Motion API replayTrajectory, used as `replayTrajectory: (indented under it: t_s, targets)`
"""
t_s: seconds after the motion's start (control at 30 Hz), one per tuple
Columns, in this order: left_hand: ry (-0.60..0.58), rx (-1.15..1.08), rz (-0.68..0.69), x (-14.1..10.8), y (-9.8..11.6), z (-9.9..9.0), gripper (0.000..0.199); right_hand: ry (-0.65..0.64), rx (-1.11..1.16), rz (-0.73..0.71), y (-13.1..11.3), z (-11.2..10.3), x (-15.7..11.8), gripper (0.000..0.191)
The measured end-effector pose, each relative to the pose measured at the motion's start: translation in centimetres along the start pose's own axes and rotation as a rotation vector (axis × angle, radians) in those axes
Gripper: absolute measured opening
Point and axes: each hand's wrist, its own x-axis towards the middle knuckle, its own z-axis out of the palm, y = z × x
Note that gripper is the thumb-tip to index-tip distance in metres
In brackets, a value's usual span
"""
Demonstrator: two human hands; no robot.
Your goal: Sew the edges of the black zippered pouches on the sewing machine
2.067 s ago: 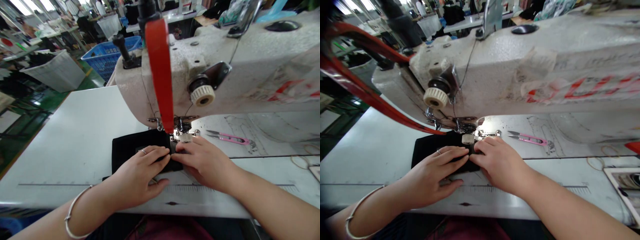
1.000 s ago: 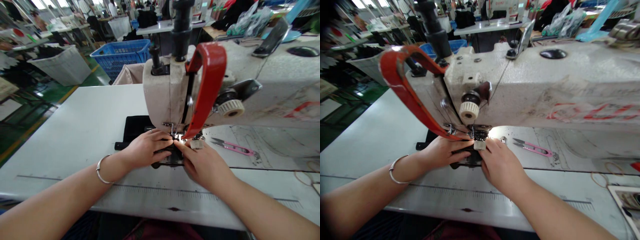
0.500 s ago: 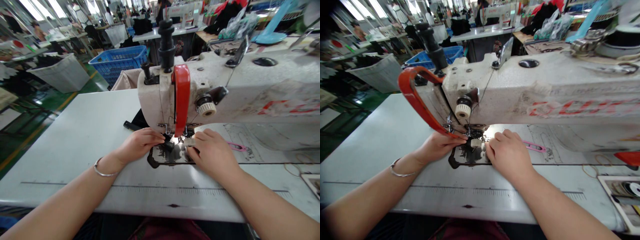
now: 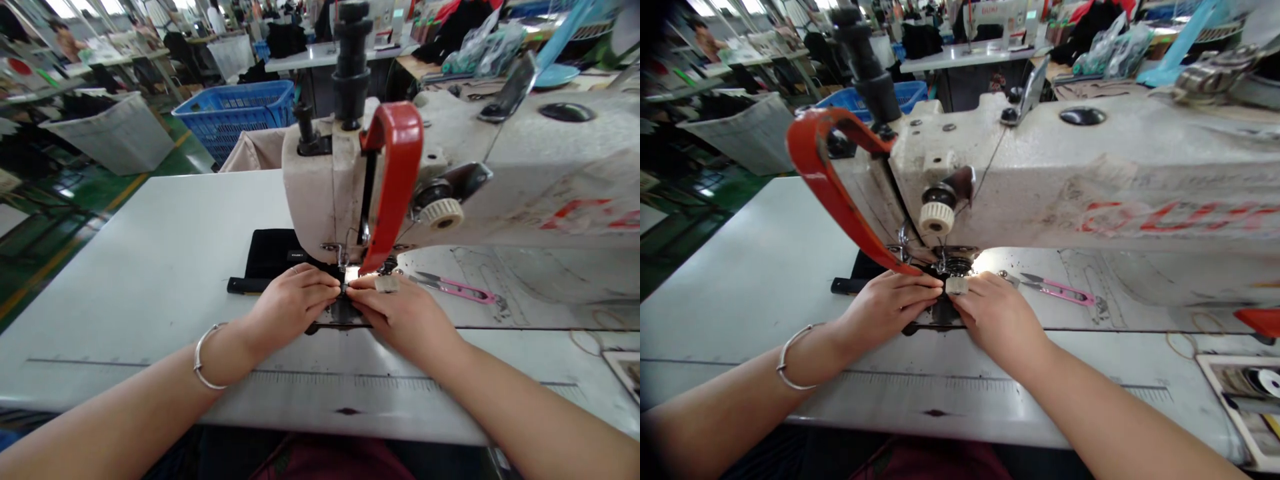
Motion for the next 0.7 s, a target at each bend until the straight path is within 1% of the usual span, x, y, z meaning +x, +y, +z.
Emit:
replayTrajectory:
  t_s: [0.17,0.47,0.7]
  targets:
    - [0.006,-0.053,-0.057,0.0,-0.5,0.3,0.018,-0.018,-0.003,0.014,0.0,0.1,-0.2,0.019]
    - [0.037,-0.027,-0.066,0.9,-1.2,0.9,0.020,0.027,-0.083,0.027,0.3,0.3,0.2,0.018]
    - [0.041,-0.011,-0.109,0.9,-1.7,1.2,0.018,0.064,-0.074,0.013,0.6,0.8,0.3,0.018]
